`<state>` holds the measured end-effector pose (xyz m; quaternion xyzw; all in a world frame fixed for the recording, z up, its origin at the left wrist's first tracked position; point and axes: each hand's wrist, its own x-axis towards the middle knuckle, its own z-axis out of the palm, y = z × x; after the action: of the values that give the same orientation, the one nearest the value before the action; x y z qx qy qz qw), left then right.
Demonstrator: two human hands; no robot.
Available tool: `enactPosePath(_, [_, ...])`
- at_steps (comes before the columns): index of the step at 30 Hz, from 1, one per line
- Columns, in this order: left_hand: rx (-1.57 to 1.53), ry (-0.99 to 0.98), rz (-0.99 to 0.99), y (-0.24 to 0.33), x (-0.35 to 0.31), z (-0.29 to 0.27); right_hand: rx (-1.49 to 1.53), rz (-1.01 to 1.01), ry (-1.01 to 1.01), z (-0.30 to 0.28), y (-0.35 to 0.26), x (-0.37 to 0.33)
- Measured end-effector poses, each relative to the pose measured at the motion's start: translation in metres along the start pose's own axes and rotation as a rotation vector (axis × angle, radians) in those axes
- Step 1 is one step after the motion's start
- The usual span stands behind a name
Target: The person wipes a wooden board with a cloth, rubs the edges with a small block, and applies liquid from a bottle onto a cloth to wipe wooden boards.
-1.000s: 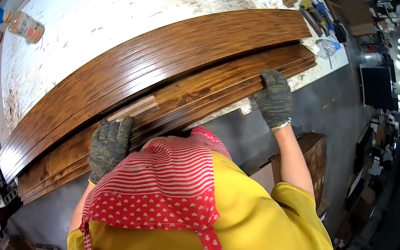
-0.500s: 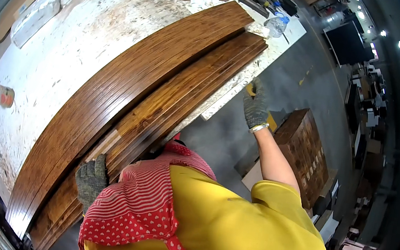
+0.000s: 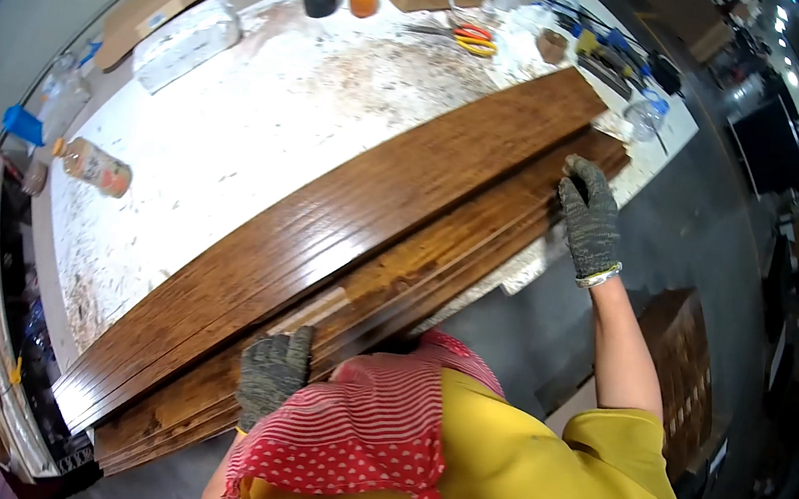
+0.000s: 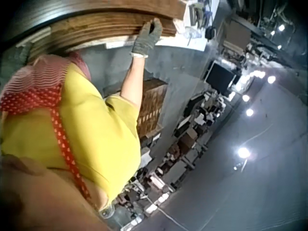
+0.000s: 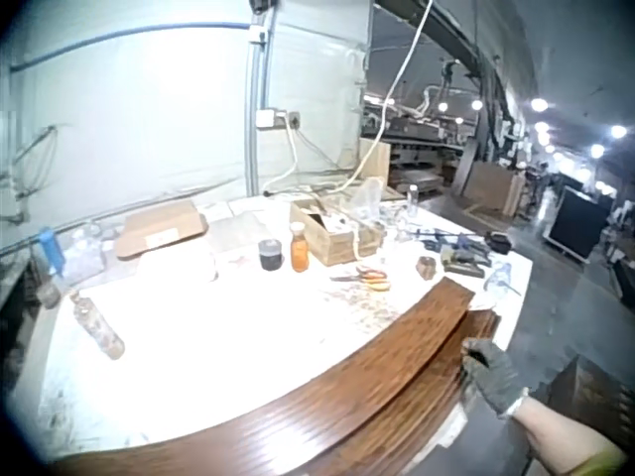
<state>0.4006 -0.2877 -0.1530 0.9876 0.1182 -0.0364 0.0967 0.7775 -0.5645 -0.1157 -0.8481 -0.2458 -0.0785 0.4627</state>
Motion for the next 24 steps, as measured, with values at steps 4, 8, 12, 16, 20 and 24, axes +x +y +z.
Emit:
enactPosePath(4, [-0.091, 0.049, -0.019, 0.005, -0.003, -0.014, -0.094, -0.242, -0.247, 0.042, -0.063, 0.026])
enactPosePath(8, [-0.026, 0.137, 0.116, 0.004, 0.012, -0.005, -0.270, -0.528, -0.436, 0.057, -0.090, 0.035])
enactPosePath(12, [0.038, -0.016, -0.007, 0.010, 0.016, -0.033, -0.329, -0.756, -0.513, 0.076, -0.088, 0.048])
enactPosePath(16, [0.017, 0.032, -0.025, 0.007, 0.017, -0.028, -0.527, -0.605, -0.284, 0.027, -0.029, 0.120])
enactPosePath(20, [-0.006, -0.024, -0.060, 0.024, 0.021, -0.052, -0.254, -0.057, -0.061, -0.059, 0.070, 0.205])
enactPosePath(24, [0.091, 0.140, -0.032, 0.037, 0.025, -0.045, -0.347, -0.080, -0.030, -0.095, 0.202, 0.260])
